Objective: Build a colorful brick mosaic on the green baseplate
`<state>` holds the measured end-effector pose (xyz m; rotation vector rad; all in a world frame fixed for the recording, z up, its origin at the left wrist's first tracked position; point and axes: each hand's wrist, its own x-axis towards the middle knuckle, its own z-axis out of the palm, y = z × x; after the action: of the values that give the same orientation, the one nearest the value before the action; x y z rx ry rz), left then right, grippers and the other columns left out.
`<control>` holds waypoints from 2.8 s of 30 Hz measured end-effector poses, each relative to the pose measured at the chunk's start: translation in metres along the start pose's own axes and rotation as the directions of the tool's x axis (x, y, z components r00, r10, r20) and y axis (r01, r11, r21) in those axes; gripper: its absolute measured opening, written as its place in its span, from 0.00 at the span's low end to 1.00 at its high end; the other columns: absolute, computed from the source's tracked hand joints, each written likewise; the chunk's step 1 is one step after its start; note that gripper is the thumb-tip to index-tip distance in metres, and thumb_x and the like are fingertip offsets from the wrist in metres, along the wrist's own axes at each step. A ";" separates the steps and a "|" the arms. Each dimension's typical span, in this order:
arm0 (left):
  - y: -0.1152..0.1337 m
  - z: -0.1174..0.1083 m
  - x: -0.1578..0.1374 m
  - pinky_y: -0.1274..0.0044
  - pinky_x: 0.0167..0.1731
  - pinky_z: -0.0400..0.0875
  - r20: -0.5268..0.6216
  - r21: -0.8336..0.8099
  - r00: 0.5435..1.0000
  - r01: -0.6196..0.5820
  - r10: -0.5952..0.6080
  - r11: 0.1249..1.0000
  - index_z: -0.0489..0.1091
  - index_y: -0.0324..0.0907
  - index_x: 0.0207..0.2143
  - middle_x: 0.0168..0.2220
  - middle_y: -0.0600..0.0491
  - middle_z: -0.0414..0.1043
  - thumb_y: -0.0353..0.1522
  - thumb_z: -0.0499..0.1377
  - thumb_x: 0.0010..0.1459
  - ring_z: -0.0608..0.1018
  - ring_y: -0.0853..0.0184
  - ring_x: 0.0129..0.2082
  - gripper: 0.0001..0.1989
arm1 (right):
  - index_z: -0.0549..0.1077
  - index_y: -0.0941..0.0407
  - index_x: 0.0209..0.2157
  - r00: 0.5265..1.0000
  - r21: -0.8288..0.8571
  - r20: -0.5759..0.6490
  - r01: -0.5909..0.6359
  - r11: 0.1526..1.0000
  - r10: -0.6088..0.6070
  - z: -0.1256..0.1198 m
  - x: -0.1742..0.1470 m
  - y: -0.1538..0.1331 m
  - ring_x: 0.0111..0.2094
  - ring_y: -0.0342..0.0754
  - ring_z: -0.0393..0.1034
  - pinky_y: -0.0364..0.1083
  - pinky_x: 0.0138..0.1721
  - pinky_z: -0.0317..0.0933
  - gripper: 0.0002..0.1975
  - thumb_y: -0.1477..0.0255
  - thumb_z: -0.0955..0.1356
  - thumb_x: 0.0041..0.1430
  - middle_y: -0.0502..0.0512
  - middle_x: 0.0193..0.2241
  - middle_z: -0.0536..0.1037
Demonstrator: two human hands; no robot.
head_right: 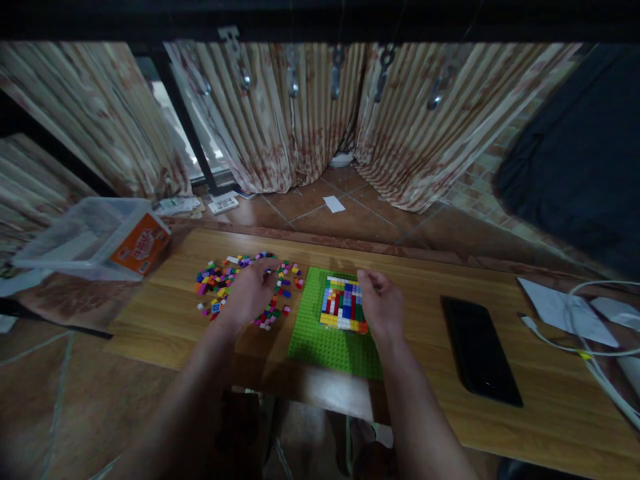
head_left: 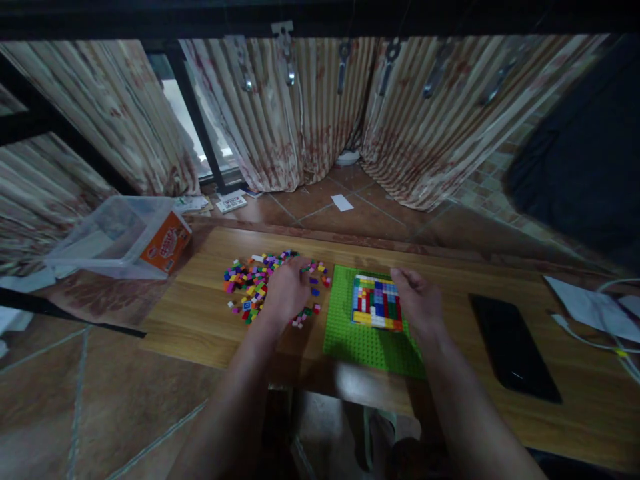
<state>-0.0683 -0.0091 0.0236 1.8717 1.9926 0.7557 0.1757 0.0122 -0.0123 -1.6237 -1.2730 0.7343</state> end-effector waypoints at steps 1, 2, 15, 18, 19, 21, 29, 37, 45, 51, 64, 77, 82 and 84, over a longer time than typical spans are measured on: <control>-0.007 -0.007 0.003 0.73 0.47 0.72 -0.025 0.020 0.998 0.053 -0.053 0.998 0.76 0.40 0.45 0.44 0.46 0.79 0.25 0.52 0.58 0.80 0.62 0.42 0.17 | 0.79 0.57 0.38 1.000 0.010 -0.015 -0.021 1.000 0.021 0.000 0.001 -0.001 0.38 0.56 0.76 0.53 0.42 0.67 0.23 0.52 0.67 0.54 0.59 0.35 0.82; -0.014 -0.013 0.005 0.73 0.47 0.72 -0.046 0.040 0.994 0.104 -0.102 0.994 0.77 0.40 0.44 0.43 0.47 0.80 0.25 0.53 0.57 0.80 0.62 0.42 0.17 | 0.80 0.57 0.37 0.999 0.015 -0.026 -0.045 0.999 0.045 0.000 0.002 -0.002 0.38 0.56 0.76 0.53 0.43 0.67 0.23 0.52 0.67 0.53 0.59 0.35 0.82; -0.008 0.004 0.008 0.72 0.52 0.68 0.019 0.266 0.996 -0.088 0.086 0.960 0.77 0.42 0.43 0.43 0.46 0.78 0.26 0.54 0.57 0.76 0.62 0.46 0.15 | 0.80 0.55 0.35 0.999 -0.019 -0.015 0.030 0.999 -0.031 0.006 0.007 -0.003 0.41 0.55 0.76 0.54 0.48 0.66 0.19 0.55 0.69 0.52 0.57 0.35 0.83; -0.004 0.016 0.014 0.69 0.53 0.66 -0.005 0.272 0.986 -0.159 0.166 0.949 0.77 0.41 0.42 0.42 0.46 0.77 0.28 0.53 0.60 0.75 0.61 0.45 0.15 | 0.80 0.56 0.35 0.999 -0.020 -0.009 0.034 0.999 -0.034 0.005 0.005 -0.004 0.41 0.55 0.76 0.54 0.48 0.65 0.18 0.57 0.68 0.53 0.58 0.36 0.83; -0.002 0.021 0.016 0.68 0.53 0.66 -0.003 0.277 0.982 -0.182 0.190 0.944 0.77 0.41 0.42 0.42 0.45 0.76 0.28 0.52 0.60 0.74 0.60 0.45 0.15 | 0.80 0.56 0.35 1.000 -0.017 -0.004 0.030 0.999 -0.030 0.005 0.005 -0.005 0.40 0.55 0.76 0.54 0.47 0.66 0.18 0.57 0.68 0.53 0.58 0.36 0.83; 0.000 0.029 0.020 0.67 0.51 0.66 0.020 0.287 0.975 -0.218 0.221 0.933 0.77 0.40 0.41 0.42 0.44 0.75 0.27 0.52 0.58 0.73 0.59 0.45 0.15 | 0.80 0.56 0.35 1.000 -0.009 0.004 0.028 1.000 -0.028 0.005 0.003 -0.007 0.40 0.55 0.76 0.53 0.46 0.66 0.17 0.58 0.69 0.53 0.59 0.36 0.83; -0.002 0.040 0.027 0.67 0.50 0.67 0.067 0.280 0.979 -0.202 0.191 0.939 0.79 0.38 0.39 0.43 0.41 0.74 0.24 0.53 0.53 0.73 0.57 0.45 0.16 | 0.80 0.56 0.35 0.999 -0.017 0.006 0.051 0.999 -0.051 0.001 0.003 -0.009 0.41 0.55 0.76 0.53 0.47 0.66 0.16 0.58 0.68 0.54 0.58 0.37 0.83; 0.000 0.023 0.019 0.66 0.53 0.66 0.184 0.338 0.964 -0.243 0.190 0.909 0.77 0.36 0.39 0.39 0.42 0.78 0.23 0.51 0.54 0.76 0.58 0.44 0.17 | 0.80 0.57 0.34 0.998 0.004 -0.007 0.069 0.998 -0.069 -0.001 0.005 -0.010 0.40 0.55 0.76 0.53 0.46 0.66 0.16 0.59 0.68 0.54 0.58 0.35 0.83; -0.007 0.003 0.012 0.66 0.52 0.68 0.106 0.228 0.976 -0.210 0.190 0.951 0.76 0.38 0.39 0.41 0.43 0.78 0.26 0.52 0.56 0.76 0.56 0.46 0.14 | 0.80 0.57 0.34 0.996 0.013 -0.007 0.091 0.996 -0.091 -0.001 0.005 -0.011 0.36 0.54 0.76 0.52 0.42 0.67 0.15 0.60 0.68 0.55 0.58 0.34 0.83; 0.009 0.011 0.007 0.75 0.40 0.71 0.139 -0.211 0.969 -0.171 0.202 0.962 0.75 0.40 0.38 0.35 0.51 0.77 0.29 0.51 0.60 0.77 0.66 0.35 0.12 | 0.80 0.56 0.34 0.994 0.028 0.017 0.106 0.994 -0.106 0.001 0.004 -0.011 0.36 0.53 0.76 0.51 0.42 0.67 0.14 0.61 0.68 0.55 0.57 0.34 0.83; 0.039 0.054 0.001 0.81 0.27 0.68 0.354 -0.773 0.922 0.196 0.154 0.603 0.69 0.38 0.33 0.26 0.56 0.70 0.34 0.60 0.55 0.72 0.74 0.25 0.08 | 0.80 0.49 0.37 0.804 -0.004 0.364 0.506 0.863 -0.470 -0.007 -0.010 -0.024 0.46 0.50 0.71 0.53 0.52 0.62 0.09 0.67 0.67 0.59 0.54 0.42 0.78; 0.040 0.057 0.002 0.82 0.24 0.64 0.364 -0.718 0.919 0.174 0.152 0.674 0.68 0.38 0.28 0.23 0.57 0.69 0.35 0.54 0.60 0.69 0.75 0.21 0.11 | 0.80 0.50 0.32 0.799 -0.148 0.344 0.565 0.812 -0.493 -0.008 -0.005 -0.012 0.45 0.53 0.70 0.56 0.51 0.61 0.07 0.68 0.68 0.59 0.55 0.40 0.77; 0.036 0.055 0.002 0.81 0.26 0.65 0.319 -0.607 0.931 0.059 0.175 0.792 0.72 0.39 0.28 0.24 0.57 0.71 0.32 0.53 0.59 0.70 0.73 0.23 0.10 | 0.80 0.50 0.29 0.866 -0.233 0.285 0.478 0.847 -0.411 -0.007 -0.003 -0.003 0.46 0.54 0.69 0.57 0.52 0.61 0.05 0.69 0.70 0.55 0.56 0.41 0.76; 0.036 0.056 0.001 0.80 0.30 0.66 0.309 -0.572 0.927 0.002 0.214 0.820 0.75 0.39 0.31 0.26 0.56 0.73 0.30 0.53 0.58 0.72 0.71 0.26 0.11 | 0.80 0.51 0.29 0.881 -0.236 0.272 0.451 0.861 -0.387 -0.006 -0.003 -0.001 0.45 0.54 0.69 0.57 0.51 0.61 0.04 0.69 0.70 0.53 0.56 0.41 0.75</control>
<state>-0.0073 0.0017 -0.0020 1.6184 1.2581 0.8425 0.1791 0.0073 -0.0092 -1.4349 -1.8970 0.4675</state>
